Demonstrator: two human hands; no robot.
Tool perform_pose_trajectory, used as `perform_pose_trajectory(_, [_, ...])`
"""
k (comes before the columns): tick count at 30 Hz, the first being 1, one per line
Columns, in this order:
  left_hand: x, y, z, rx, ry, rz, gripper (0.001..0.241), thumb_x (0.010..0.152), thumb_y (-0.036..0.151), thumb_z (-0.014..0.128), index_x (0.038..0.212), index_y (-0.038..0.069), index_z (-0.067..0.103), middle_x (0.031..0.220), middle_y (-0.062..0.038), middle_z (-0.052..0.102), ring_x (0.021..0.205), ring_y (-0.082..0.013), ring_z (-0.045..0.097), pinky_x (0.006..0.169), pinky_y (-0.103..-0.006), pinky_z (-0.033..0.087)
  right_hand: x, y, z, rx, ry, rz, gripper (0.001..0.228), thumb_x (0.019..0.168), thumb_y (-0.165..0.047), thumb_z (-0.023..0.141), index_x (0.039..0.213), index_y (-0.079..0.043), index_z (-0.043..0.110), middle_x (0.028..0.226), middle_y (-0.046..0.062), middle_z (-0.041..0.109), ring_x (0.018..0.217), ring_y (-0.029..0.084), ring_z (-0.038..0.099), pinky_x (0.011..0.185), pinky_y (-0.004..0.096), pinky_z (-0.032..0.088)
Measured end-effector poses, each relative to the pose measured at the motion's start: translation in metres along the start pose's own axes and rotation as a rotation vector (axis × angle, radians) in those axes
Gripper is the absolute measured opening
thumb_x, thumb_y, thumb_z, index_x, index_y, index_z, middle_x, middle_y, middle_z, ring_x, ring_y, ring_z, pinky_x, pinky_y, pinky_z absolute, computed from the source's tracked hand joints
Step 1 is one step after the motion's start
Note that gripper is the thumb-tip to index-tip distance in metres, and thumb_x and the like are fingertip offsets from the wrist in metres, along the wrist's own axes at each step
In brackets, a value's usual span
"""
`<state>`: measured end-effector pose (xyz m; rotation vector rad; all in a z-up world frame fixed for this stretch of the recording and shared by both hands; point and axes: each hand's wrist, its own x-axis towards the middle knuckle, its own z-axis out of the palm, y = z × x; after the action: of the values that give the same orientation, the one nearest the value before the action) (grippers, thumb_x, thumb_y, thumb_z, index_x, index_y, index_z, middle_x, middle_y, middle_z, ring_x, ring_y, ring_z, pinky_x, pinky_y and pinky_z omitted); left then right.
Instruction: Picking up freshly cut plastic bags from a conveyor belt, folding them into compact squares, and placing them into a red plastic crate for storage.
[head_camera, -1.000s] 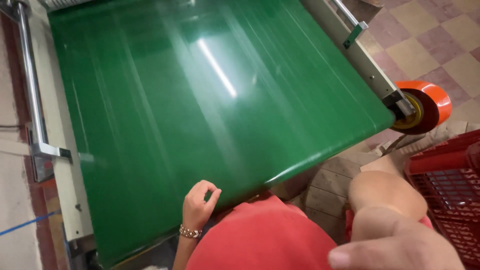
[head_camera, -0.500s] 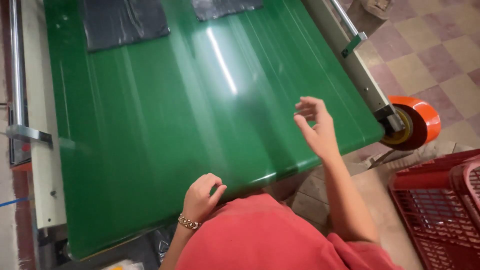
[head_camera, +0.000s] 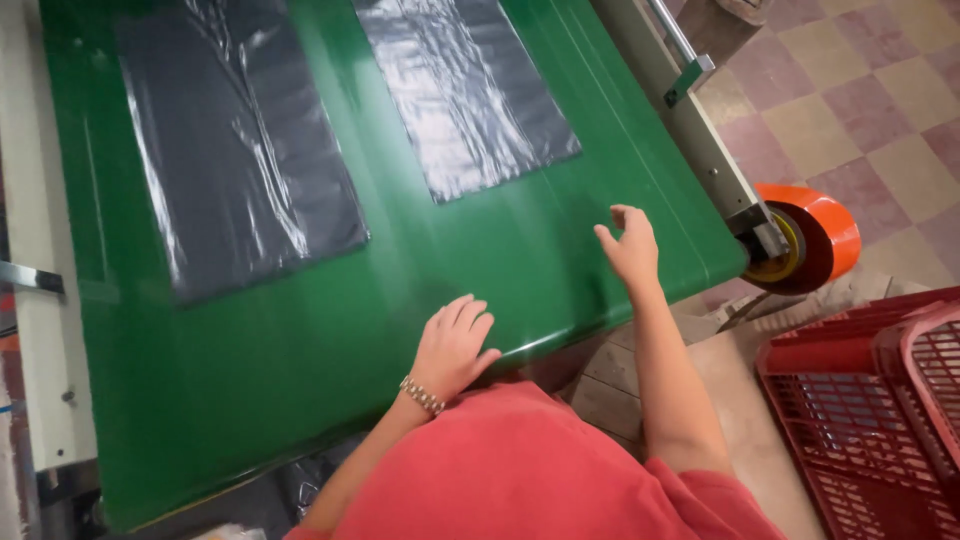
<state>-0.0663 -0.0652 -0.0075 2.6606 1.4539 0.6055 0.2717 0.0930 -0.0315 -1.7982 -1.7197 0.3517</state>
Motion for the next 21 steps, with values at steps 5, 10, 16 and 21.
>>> perform_pose_trajectory(5, [0.035,0.016,0.012,0.061,-0.145,-0.004,0.073,0.073,0.043,0.083,0.13,0.01,0.053,0.149,-0.013,0.044,0.147,-0.0337,0.031,0.111,-0.0641,0.034,0.022,0.028,0.013,-0.27,-0.042,0.241,0.065,0.085,-0.048,0.078,0.129,-0.005,0.057,0.119,0.015,0.06,0.112,0.038,0.062,0.092,0.052,0.054])
perform_pose_trajectory(10, [0.026,0.025,0.05,0.114,-0.197,0.042,0.095,0.069,0.064,0.076,0.14,0.009,0.046,0.151,-0.015,0.041,0.145,-0.0341,0.031,0.11,-0.0644,0.032,-0.002,0.027,-0.004,-0.417,-0.141,0.403,0.084,0.069,-0.052,0.088,0.121,0.004,0.053,0.117,0.027,0.059,0.109,0.049,0.062,0.091,0.058,0.053])
perform_pose_trajectory(16, [0.022,0.024,0.102,0.22,0.076,0.097,0.093,0.067,0.08,0.06,0.129,0.012,0.052,0.12,-0.01,0.053,0.114,-0.0297,0.051,0.085,-0.0471,0.046,-0.011,0.051,-0.007,-0.39,-0.363,0.535,0.067,0.072,-0.056,0.078,0.115,-0.007,0.068,0.111,0.021,0.071,0.109,0.043,0.067,0.088,0.057,0.053])
perform_pose_trajectory(21, [0.039,0.028,0.093,0.216,0.208,0.056,0.075,0.083,0.076,0.045,0.116,0.009,0.058,0.096,-0.006,0.049,0.087,-0.0259,0.051,0.066,-0.0402,0.045,0.005,0.068,0.012,-0.396,-0.26,0.49,0.042,0.076,-0.045,0.07,0.105,-0.016,0.069,0.099,0.013,0.072,0.1,0.037,0.07,0.082,0.052,0.056])
